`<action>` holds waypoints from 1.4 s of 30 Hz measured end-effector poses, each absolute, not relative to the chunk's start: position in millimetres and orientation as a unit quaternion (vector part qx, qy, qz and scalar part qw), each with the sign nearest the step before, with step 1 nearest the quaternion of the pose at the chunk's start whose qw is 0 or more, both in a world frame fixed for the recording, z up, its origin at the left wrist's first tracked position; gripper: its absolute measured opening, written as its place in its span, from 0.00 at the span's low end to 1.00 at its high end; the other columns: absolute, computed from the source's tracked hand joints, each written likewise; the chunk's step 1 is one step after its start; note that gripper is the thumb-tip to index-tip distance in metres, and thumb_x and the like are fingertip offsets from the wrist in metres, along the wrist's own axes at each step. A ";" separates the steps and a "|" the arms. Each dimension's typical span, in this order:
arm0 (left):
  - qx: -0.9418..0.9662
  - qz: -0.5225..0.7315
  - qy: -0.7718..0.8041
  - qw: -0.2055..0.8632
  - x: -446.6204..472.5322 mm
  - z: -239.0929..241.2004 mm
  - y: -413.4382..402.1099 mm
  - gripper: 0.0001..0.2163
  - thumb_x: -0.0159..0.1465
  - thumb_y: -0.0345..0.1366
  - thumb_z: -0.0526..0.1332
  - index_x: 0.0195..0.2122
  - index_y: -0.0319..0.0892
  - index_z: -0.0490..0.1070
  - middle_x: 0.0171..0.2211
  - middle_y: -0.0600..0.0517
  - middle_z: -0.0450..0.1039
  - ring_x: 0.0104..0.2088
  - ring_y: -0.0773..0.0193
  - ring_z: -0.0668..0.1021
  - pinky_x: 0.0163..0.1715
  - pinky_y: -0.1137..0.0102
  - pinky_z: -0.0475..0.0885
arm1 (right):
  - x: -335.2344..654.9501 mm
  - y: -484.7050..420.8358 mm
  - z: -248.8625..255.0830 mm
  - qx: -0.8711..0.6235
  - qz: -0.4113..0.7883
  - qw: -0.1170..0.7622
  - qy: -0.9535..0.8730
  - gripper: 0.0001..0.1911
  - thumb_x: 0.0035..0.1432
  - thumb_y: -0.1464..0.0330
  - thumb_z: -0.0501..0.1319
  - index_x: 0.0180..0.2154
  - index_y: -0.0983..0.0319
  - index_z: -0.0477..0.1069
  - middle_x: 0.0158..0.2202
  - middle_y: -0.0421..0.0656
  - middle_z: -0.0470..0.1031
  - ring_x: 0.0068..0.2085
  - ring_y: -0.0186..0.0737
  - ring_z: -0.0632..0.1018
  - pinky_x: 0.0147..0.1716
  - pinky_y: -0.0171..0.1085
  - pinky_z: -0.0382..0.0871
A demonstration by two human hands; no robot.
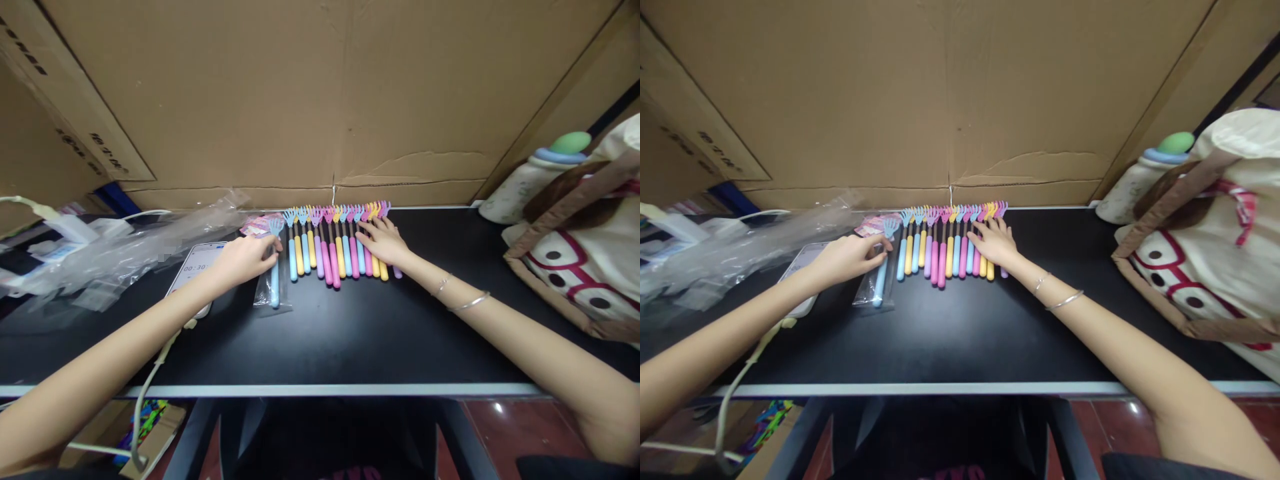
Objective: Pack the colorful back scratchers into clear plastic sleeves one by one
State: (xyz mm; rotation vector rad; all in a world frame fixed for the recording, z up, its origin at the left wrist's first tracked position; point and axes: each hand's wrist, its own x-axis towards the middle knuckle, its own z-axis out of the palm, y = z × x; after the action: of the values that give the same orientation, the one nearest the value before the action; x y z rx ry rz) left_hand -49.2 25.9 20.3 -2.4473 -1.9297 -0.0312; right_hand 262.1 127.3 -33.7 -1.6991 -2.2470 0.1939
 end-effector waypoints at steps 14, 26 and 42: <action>-0.757 -0.344 -0.550 -0.074 -44.3 66.2 18.1 0.05 0.59 0.33 0.53 0.35 0.42 0.67 0.23 0.56 0.73 0.24 0.69 0.75 0.28 0.74 0.67 | 231.8 92.8 14.4 -0.397 0.274 0.430 -0.763 0.12 0.64 0.64 0.52 0.46 0.59 0.68 0.51 0.48 0.75 0.55 0.46 0.74 0.59 0.52 0.62; -0.804 -0.400 -0.409 -0.164 19.6 49.8 37.7 0.09 0.65 0.39 0.57 0.43 0.41 0.67 0.25 0.58 0.73 0.28 0.69 0.75 0.32 0.75 0.67 | 191.0 29.0 35.2 -0.341 0.708 0.332 -0.521 0.06 0.69 0.67 0.51 0.42 0.60 0.64 0.32 0.43 0.79 0.27 0.35 0.80 0.29 0.36 0.77; -0.855 -0.218 -0.446 -0.150 -28.8 45.6 23.8 0.13 0.68 0.42 0.53 0.42 0.45 0.76 0.40 0.55 0.80 0.37 0.65 0.79 0.35 0.73 0.68 | 345.6 89.7 51.7 -0.585 0.384 0.348 -0.624 0.11 0.66 0.68 0.53 0.39 0.63 0.73 0.35 0.48 0.79 0.29 0.32 0.77 0.33 0.35 0.72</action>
State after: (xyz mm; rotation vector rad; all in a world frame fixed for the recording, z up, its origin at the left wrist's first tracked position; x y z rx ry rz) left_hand -28.8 23.8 45.6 -2.9774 -1.5541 -0.7581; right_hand 345.6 89.7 51.7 -1.5172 -1.6187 0.9947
